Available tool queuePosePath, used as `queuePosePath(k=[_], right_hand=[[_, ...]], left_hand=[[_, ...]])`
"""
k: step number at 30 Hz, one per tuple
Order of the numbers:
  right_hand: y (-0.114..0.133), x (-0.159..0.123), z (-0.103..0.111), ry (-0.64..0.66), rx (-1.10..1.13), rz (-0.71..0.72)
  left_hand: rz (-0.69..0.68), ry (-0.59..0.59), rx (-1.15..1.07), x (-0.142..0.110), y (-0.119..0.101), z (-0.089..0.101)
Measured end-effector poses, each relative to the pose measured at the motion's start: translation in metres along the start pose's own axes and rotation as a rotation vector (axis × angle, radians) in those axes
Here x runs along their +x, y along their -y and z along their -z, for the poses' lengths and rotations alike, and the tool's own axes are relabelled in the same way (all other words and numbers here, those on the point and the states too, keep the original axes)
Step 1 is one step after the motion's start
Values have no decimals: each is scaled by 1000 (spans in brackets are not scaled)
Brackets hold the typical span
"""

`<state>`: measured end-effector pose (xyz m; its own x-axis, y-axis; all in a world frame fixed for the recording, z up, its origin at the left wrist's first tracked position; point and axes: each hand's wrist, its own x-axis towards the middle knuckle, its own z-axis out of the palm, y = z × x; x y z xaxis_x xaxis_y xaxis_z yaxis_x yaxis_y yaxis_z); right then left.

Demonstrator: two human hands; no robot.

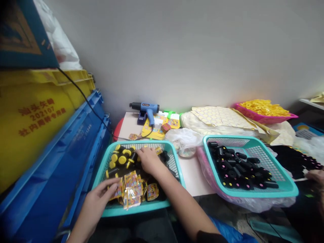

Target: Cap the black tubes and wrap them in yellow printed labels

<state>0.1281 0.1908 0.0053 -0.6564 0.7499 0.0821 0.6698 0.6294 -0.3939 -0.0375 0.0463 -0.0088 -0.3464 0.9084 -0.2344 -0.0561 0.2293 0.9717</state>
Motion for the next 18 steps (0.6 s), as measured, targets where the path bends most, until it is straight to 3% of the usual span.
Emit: queuePosePath(k=[3,7,11,14,18], right_hand=[[7,-10,4,-141,74,-96],[16,-43,7,-312,648,-240],[25,-75,2,-276,1227,-297],[31,-86,0,-254,1364,-300],[34,-88,3,-142,1404,-311]], left_hand=[[67,-24,-48,1,3,1],[55,-73,12,4,2,4],[-46,-90,94,3,-2,0],[-152,-54,92,0,-2,-7],[-164,-18,67,-5,2,-13]])
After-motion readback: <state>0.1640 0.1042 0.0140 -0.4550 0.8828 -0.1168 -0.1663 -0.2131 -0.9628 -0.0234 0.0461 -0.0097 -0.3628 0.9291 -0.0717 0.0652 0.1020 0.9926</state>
